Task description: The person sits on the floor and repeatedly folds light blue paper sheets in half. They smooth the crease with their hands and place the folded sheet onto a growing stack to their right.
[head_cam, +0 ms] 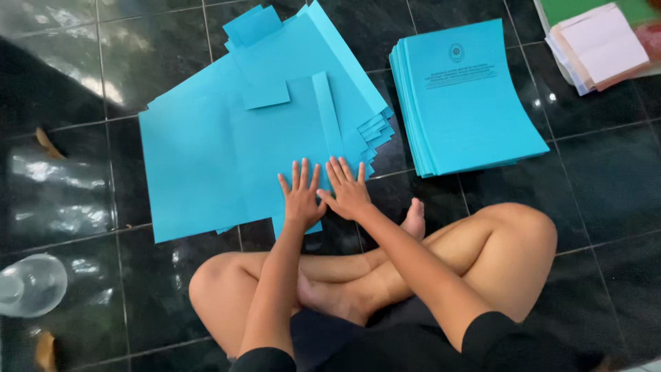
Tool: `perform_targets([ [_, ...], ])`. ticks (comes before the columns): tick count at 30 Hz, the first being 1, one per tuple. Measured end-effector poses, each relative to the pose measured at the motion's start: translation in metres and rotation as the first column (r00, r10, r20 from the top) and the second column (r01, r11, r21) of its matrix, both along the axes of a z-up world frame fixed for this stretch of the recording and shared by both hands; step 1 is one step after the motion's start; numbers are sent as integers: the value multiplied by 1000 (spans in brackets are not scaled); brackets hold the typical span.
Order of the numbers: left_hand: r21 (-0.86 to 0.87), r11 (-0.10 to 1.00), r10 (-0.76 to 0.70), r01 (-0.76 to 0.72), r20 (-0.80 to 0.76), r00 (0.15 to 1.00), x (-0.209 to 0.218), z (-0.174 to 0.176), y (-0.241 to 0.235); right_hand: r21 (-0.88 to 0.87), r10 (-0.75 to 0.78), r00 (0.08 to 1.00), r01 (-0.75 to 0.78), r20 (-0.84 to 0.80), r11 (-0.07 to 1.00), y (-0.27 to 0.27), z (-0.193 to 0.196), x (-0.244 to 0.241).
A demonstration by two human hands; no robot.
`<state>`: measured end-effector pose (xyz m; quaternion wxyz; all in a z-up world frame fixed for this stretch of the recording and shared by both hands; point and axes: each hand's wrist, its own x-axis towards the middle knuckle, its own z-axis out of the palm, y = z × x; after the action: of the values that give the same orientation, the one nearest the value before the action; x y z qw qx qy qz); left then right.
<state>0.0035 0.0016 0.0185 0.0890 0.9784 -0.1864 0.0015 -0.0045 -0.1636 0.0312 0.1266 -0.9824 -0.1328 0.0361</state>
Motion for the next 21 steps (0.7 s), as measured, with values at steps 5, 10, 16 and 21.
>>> perform_targets([
  [5, -20, 994, 111, -111, -21, 994, -13, 4, 17, 10, -60, 997, 60, 54, 998, -18, 11, 2],
  [10, -24, 984, 175, -179, -110, 978, -21, 5, 30, 11, -252, 968, 251, 18, 968, -43, 8, 14],
  [16, 70, 991, 131, -117, -226, 965, -21, 17, 27, 21, -339, 939, 340, -56, 940, -40, 19, 9],
  [21, 187, 980, 126, -63, -344, 930, -21, 12, 28, 107, 5, 994, -17, 111, 994, -6, -7, -2],
])
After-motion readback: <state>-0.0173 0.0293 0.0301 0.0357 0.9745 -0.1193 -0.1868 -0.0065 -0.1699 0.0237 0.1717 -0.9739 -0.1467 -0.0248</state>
